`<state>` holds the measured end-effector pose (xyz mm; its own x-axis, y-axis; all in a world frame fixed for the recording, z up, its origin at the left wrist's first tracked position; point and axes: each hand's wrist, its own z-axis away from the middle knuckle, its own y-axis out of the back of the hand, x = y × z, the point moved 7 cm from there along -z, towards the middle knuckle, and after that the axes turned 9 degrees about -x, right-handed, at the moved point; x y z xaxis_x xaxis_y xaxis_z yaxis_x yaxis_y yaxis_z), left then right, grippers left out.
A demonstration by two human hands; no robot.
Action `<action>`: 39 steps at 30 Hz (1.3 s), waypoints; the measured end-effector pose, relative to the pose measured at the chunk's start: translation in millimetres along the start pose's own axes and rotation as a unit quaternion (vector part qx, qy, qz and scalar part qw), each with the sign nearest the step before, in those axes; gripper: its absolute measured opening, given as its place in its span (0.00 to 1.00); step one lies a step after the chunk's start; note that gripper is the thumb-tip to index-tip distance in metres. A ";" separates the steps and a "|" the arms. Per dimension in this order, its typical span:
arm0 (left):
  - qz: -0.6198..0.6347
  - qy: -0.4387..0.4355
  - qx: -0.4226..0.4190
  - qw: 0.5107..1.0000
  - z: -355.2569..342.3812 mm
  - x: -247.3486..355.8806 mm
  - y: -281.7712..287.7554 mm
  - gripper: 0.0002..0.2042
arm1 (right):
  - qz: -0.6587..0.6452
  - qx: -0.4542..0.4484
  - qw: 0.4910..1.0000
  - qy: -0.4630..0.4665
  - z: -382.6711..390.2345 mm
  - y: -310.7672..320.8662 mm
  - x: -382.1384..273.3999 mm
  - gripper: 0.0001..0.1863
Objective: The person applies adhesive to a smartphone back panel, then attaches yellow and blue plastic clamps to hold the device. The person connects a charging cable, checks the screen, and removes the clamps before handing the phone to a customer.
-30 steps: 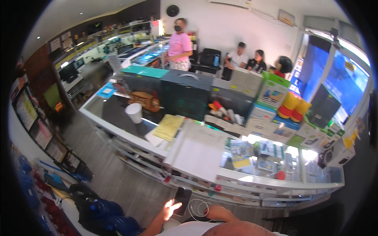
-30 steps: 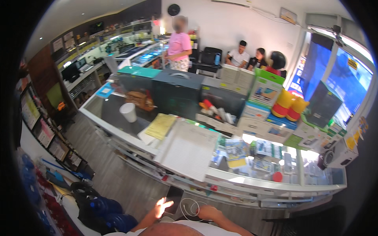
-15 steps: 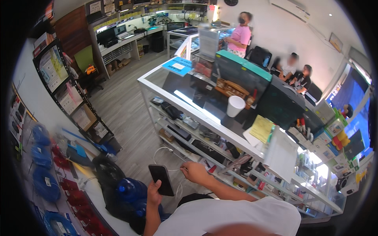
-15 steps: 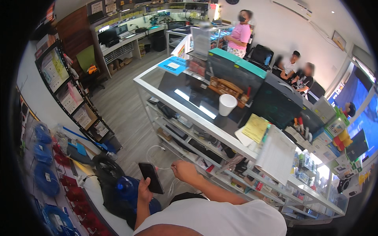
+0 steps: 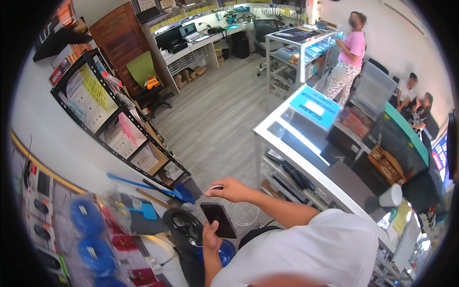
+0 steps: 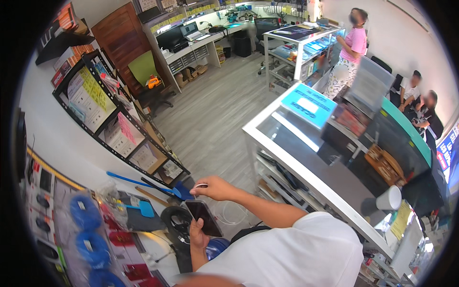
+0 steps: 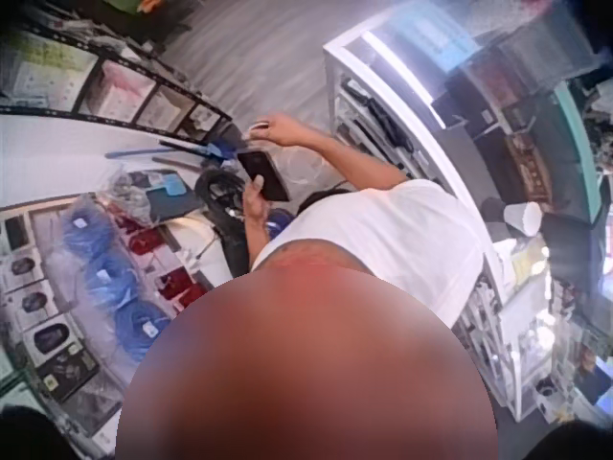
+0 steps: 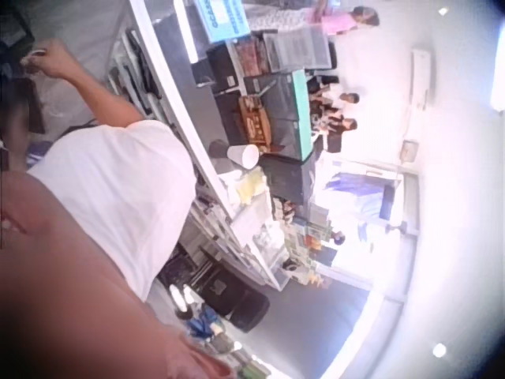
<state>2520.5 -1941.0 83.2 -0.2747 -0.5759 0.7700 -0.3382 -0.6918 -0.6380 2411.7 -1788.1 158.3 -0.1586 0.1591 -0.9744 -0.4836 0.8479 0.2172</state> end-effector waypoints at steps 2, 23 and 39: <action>-0.009 -0.059 0.047 0.997 -23.9 28.5 26.8 0.28 | -0.012 -0.053 0.999 0.001 -73.3 -1.7 -5.6 0.21; 0.083 -0.069 0.046 0.993 -599.7 204.5 265.5 0.17 | -0.368 0.296 0.846 0.249 -436.3 403.0 17.1 0.26; -0.049 0.055 0.095 0.993 -1069.4 220.2 307.1 0.25 | -0.237 -0.309 0.674 0.628 -710.5 704.8 -123.7 0.29</action>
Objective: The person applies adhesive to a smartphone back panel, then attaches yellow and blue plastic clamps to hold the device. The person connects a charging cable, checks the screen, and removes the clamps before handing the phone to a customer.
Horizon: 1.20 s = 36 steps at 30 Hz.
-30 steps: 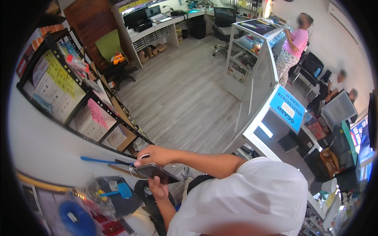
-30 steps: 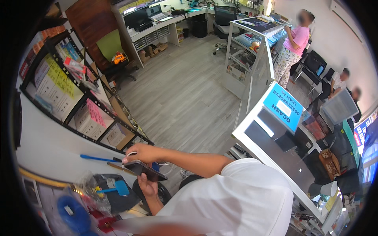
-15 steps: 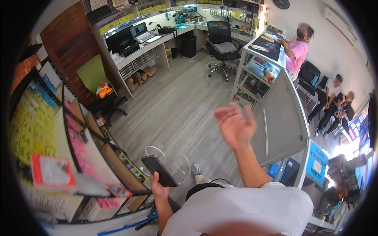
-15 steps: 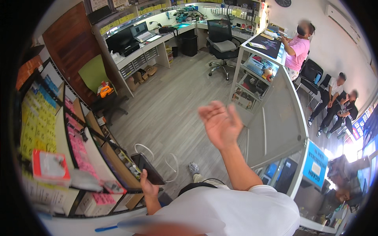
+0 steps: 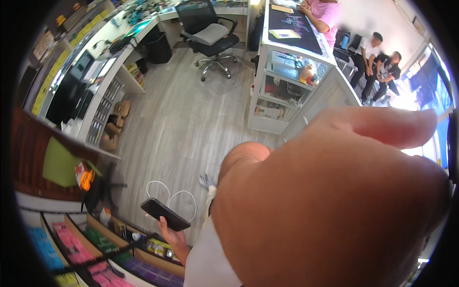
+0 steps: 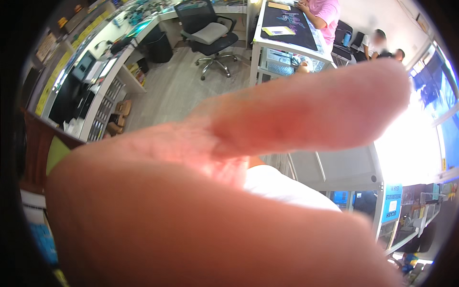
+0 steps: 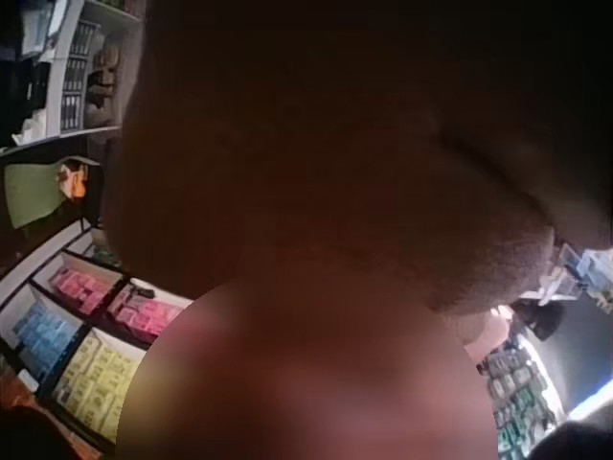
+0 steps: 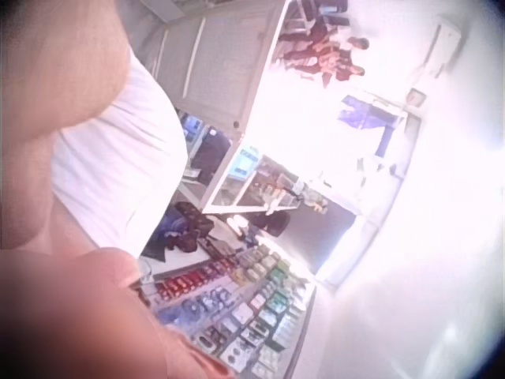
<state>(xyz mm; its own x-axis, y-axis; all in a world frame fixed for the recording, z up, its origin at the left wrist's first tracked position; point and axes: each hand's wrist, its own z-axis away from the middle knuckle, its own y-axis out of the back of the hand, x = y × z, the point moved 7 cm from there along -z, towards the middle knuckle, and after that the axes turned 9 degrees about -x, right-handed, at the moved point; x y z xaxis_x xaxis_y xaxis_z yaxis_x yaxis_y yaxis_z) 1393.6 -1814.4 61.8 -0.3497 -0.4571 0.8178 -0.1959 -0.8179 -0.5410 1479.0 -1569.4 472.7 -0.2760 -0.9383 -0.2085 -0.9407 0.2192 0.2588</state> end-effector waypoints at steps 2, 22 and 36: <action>0.001 0.012 -0.062 0.998 -76.6 -6.4 -19.7 0.30 | 0.017 0.007 1.000 -0.016 22.7 55.6 -12.5 0.30; 0.006 0.057 -0.204 0.977 -719.4 -50.3 -374.3 0.19 | 0.432 0.750 0.481 0.140 539.8 358.4 -487.0 0.26; -0.007 0.133 -0.096 0.986 -996.0 -166.3 -544.6 0.21 | 0.645 0.467 0.081 -0.600 843.9 806.7 -918.5 0.39</action>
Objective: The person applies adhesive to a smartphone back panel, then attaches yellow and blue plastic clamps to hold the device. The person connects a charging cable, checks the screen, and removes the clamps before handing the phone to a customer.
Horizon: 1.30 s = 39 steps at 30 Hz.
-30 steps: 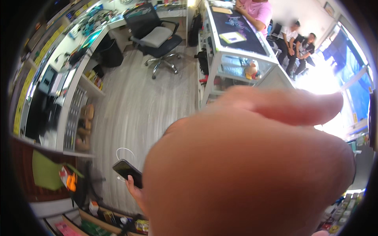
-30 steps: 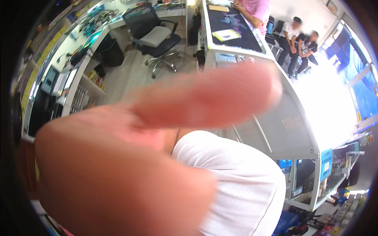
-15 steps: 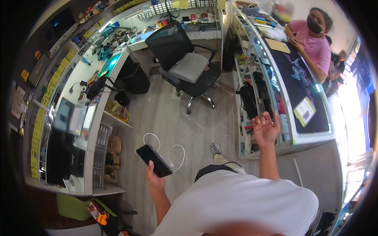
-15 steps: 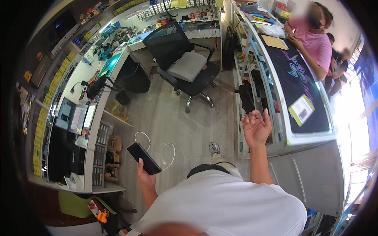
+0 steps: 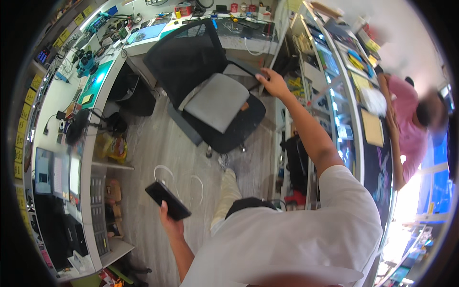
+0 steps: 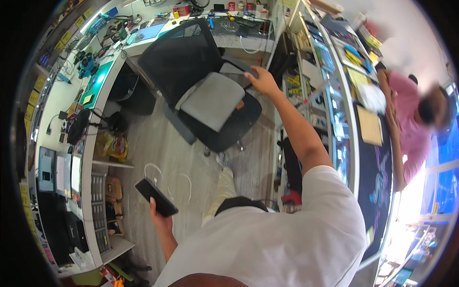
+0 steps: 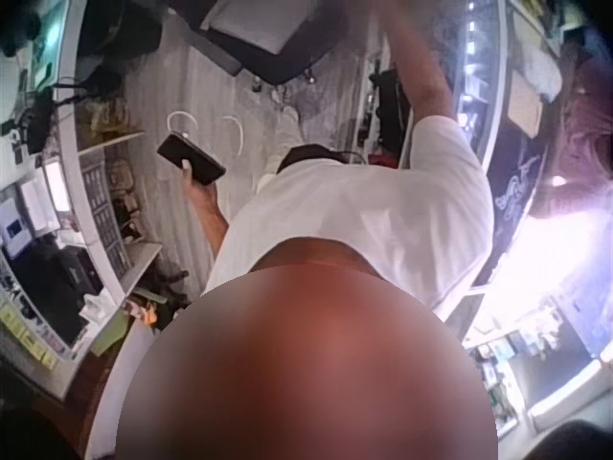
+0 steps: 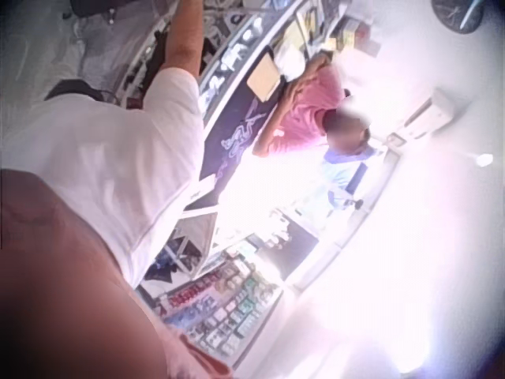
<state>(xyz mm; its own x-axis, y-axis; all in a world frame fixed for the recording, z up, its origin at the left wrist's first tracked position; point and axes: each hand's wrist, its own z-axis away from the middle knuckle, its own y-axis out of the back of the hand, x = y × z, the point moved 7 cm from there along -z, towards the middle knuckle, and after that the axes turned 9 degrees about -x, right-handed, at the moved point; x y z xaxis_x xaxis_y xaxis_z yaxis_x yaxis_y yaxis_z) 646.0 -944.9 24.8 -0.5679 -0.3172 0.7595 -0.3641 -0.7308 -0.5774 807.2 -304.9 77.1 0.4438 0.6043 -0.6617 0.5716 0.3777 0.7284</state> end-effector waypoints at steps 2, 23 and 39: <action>-0.029 0.018 0.016 0.999 -45.2 -5.2 2.5 0.26 | 0.059 -0.051 0.996 -0.054 -62.5 -30.2 87.6 0.48; -0.102 0.098 0.153 0.978 -251.0 -6.1 -51.1 0.28 | 0.087 -0.203 0.937 -0.269 -234.4 -243.1 178.4 0.41; -0.148 0.055 0.141 0.977 -309.0 -40.2 -265.8 0.26 | -0.200 -0.374 0.902 -0.075 -270.8 -297.2 130.0 0.33</action>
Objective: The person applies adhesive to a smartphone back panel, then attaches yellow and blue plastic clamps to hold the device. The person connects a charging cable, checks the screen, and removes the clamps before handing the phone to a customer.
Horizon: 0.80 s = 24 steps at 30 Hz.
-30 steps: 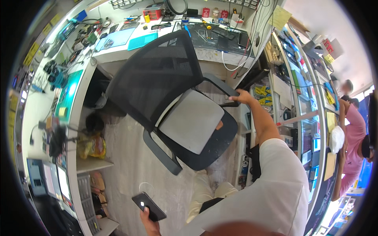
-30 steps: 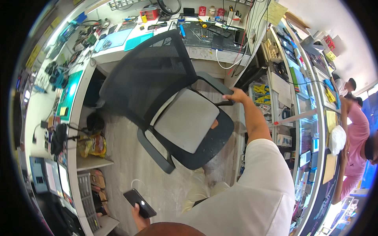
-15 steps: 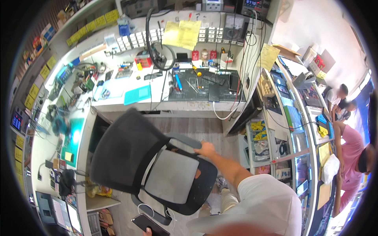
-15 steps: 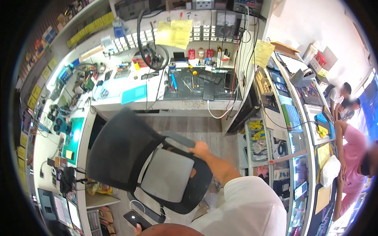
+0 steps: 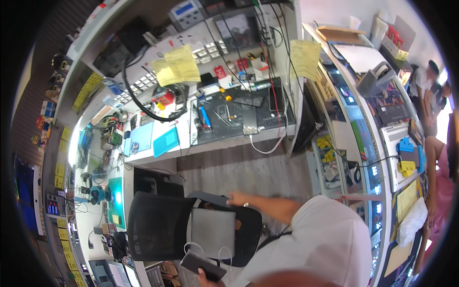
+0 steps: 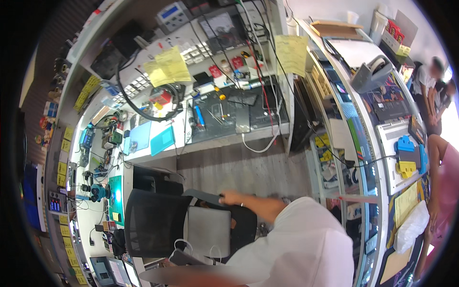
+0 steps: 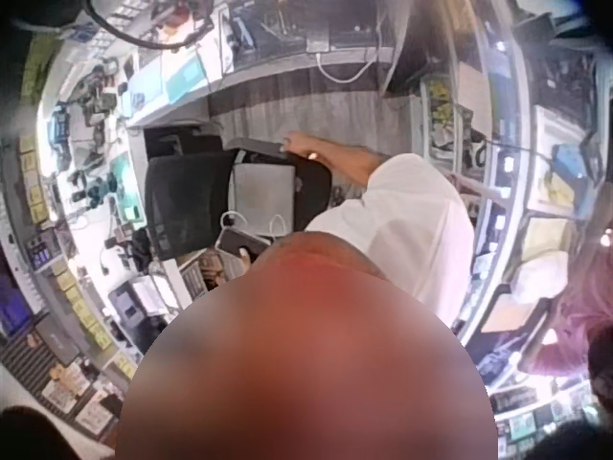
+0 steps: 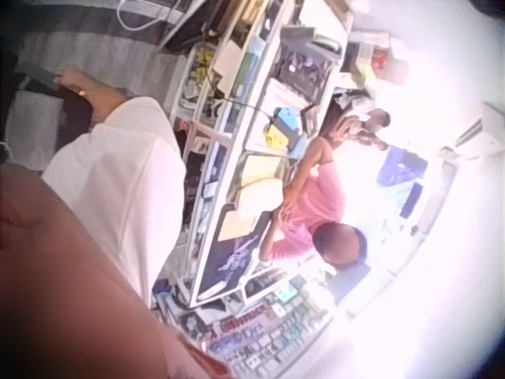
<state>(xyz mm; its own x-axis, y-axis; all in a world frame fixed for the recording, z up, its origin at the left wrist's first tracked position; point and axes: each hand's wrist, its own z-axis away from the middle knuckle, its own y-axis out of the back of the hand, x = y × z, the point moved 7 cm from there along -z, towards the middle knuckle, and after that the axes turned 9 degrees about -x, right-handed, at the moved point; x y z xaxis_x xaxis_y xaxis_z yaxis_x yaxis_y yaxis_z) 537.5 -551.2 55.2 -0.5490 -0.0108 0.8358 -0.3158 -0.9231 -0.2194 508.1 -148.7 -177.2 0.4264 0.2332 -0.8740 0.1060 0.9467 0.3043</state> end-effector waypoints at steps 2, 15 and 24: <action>0.004 -0.017 0.002 1.000 -19.2 5.5 -33.0 0.27 | -0.054 0.074 0.995 0.032 33.0 74.5 3.0 0.24; -0.032 -0.035 -0.217 0.975 -132.3 50.6 -285.2 0.24 | -0.117 0.566 0.808 -0.111 250.6 382.4 97.6 0.13; -0.112 0.031 -0.281 0.952 -237.2 53.6 -350.6 0.25 | -0.105 0.270 0.854 -0.431 164.3 327.1 291.7 0.18</action>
<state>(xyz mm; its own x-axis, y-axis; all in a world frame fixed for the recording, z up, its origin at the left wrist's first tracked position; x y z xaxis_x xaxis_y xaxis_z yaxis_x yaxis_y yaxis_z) 435.2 -137.0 57.5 -0.4573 0.2010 0.8663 -0.7861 -0.5469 -0.2880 814.7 192.5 -270.3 0.8257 -0.4003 -0.3974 0.5614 0.6520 0.5097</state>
